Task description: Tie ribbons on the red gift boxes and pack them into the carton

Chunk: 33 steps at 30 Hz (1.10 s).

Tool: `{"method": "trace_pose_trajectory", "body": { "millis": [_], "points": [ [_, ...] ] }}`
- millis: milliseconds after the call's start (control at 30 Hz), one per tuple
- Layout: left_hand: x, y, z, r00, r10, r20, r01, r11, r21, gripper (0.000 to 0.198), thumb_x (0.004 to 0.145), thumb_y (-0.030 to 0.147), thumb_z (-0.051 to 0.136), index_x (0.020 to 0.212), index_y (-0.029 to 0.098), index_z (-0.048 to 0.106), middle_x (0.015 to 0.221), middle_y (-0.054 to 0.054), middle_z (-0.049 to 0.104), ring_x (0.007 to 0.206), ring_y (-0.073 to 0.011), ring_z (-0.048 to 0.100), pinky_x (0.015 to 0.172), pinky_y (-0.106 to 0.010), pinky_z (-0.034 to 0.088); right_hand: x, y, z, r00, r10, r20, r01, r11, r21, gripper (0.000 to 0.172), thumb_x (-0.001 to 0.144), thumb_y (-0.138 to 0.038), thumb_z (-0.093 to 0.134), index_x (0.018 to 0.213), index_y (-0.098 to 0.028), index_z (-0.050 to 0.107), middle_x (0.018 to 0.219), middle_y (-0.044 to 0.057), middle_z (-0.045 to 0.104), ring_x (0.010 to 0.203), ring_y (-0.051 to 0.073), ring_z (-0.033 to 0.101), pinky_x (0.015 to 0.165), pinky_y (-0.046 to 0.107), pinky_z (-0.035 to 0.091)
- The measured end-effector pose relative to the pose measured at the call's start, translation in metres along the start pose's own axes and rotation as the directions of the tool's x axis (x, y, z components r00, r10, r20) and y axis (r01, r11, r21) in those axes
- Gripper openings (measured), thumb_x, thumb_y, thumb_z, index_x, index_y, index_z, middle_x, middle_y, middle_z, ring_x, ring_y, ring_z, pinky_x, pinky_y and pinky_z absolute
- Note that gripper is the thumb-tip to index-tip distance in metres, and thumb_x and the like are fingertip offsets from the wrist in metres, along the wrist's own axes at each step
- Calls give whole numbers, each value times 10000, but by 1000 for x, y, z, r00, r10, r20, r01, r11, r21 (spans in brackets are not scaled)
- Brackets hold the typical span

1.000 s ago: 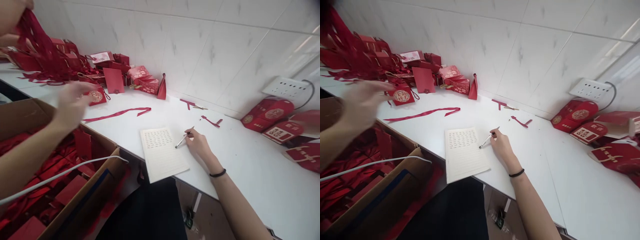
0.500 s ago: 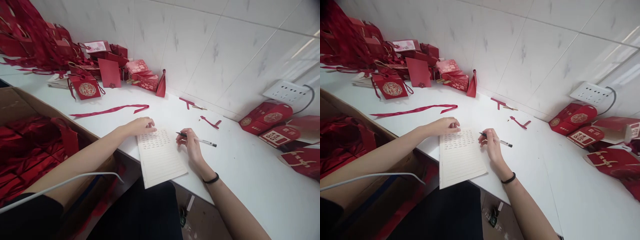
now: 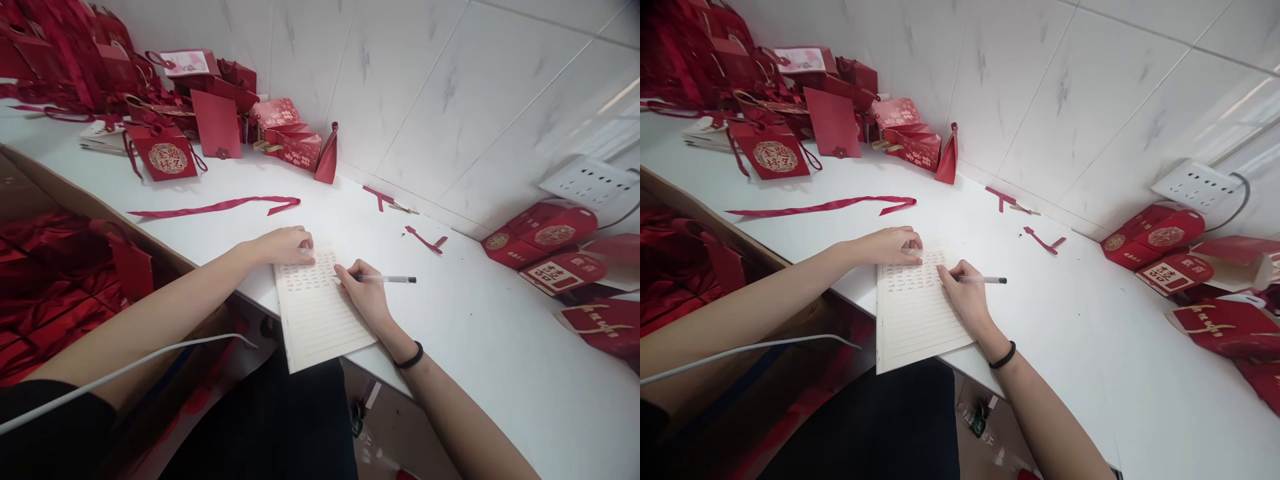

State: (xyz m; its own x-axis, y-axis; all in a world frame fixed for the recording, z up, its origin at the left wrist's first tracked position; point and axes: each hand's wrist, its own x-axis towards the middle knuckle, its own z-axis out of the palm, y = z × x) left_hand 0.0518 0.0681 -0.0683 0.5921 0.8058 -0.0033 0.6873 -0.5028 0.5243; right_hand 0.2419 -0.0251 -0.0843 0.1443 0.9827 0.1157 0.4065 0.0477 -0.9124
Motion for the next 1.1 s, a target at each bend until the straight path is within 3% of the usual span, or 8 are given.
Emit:
{"method": "trace_pose_trajectory", "body": {
  "millis": [200,733,933,1100],
  "points": [
    [1,-1,2,1000,-9,-7,9,1000,-27,374,662,482,614,915,207,635,952,-47,580,810,-215,553,740,-294,398,0,3,0,1000,14,5,-14,1000,-17,306,732,-279,551,519,-201,346,437,-68,414,434,84,350,433,209,275],
    [-2,4,-3,999,-18,43,15,997,73,416,699,509,546,976,202,592,1035,-41,583,869,-193,564,714,-280,418,0,1,1,1000,27,8,-27,999,-29,256,681,-249,521,521,-202,327,417,-79,371,430,83,350,432,205,266],
    [-2,3,-3,999,-23,45,19,997,73,438,695,520,544,994,204,590,1052,-40,583,890,-195,564,723,-277,418,2,5,0,998,10,-60,-12,999,-31,285,703,-278,524,516,-199,323,438,-78,358,443,78,315,438,208,260],
    [0,3,-2,998,-27,48,23,997,78,445,689,526,541,990,203,595,1047,-43,581,883,-193,563,716,-275,414,2,4,0,1000,13,-20,-13,999,-35,266,677,-256,522,521,-200,314,440,-84,323,441,76,314,427,204,240]
  ]
}}
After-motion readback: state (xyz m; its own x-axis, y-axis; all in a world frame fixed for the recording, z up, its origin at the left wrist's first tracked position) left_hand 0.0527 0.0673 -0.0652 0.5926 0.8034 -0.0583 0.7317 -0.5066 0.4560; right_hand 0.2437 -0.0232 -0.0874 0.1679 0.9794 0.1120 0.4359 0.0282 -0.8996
